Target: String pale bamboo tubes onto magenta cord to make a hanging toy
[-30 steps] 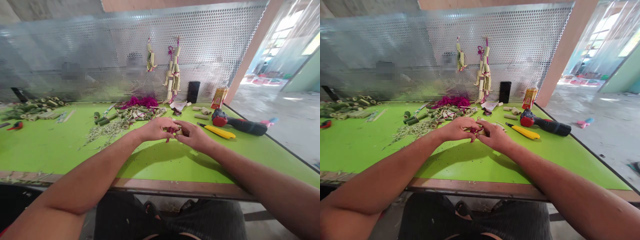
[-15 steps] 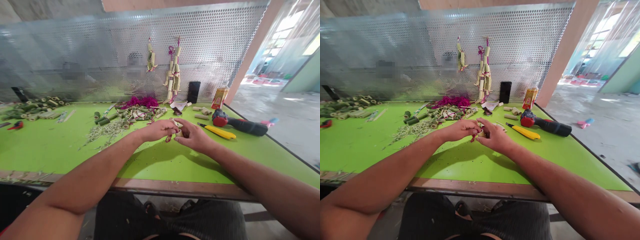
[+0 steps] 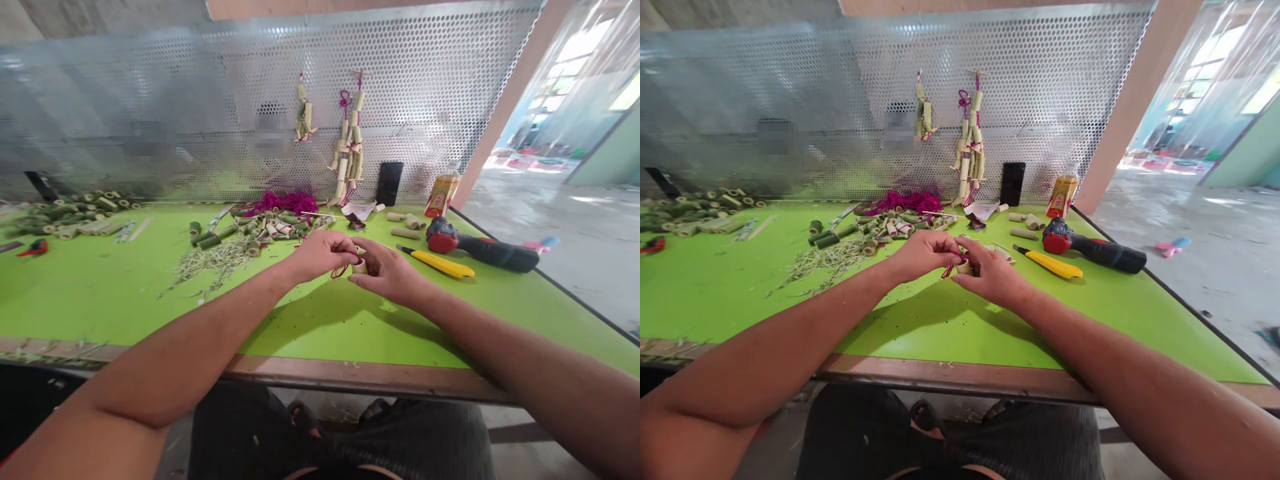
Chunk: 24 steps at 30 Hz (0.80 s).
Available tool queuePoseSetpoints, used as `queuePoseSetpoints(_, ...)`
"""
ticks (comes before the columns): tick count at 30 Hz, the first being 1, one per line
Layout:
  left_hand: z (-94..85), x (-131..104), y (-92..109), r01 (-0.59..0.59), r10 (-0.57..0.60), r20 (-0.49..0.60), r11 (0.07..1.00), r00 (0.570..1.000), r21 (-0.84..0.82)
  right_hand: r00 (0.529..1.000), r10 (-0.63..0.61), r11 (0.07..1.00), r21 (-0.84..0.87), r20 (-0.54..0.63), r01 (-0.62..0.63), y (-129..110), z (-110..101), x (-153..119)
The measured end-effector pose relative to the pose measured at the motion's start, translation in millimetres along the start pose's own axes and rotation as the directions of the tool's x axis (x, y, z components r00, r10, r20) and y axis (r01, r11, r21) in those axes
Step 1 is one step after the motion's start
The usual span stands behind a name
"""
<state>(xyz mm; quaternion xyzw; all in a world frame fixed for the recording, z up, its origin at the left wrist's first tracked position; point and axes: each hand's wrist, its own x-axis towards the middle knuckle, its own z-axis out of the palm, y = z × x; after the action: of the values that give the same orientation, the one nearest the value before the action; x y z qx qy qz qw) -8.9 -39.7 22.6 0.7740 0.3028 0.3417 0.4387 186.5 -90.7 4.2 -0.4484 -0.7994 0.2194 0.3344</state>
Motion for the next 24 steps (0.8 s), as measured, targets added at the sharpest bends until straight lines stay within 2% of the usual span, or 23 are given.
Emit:
queuePoseSetpoints(5, -3.2, -0.5, 2.9, -0.003, 0.003, 0.002, 1.000, 1.000, 0.004, 1.000, -0.001, 1.000, 0.028, -0.019, 0.002, 3.4, 1.4, 0.4)
queuePoseSetpoints(9, -4.5, -0.8, 4.5, -0.009, 0.008, 0.028, 0.998, 1.000, 0.067, 1.000, -0.001, 0.999, 0.040, -0.017, 0.002, 4.9, 1.5, 0.7)
queuePoseSetpoints(12, -1.6, 0.0, 0.5, -0.033, 0.034, -0.021, 0.996, 0.999, 0.084, 1.000, 0.001, 0.999, 0.036, -0.020, -0.001, 4.3, 1.4, 0.4)
queuePoseSetpoints(17, 3.7, 0.4, -6.4, -0.058, 0.052, -0.093, 0.996, 0.994, -0.067, 1.000, 0.013, 1.000, 0.028, -0.014, -0.012, 2.0, 0.7, 0.1)
queuePoseSetpoints(21, -1.0, 1.2, -7.0, -0.073, 0.067, -0.112, 0.996, 0.991, -0.055, 0.998, 0.032, 0.999, -0.009, 0.057, -0.031, 4.6, 0.2, 2.9)
queuePoseSetpoints(24, -7.2, 2.9, -7.9, -0.052, 0.050, -0.155, 0.999, 0.987, -0.013, 0.983, 0.114, 0.986, -0.140, 0.143, -0.094, 8.2, -1.4, 5.1)
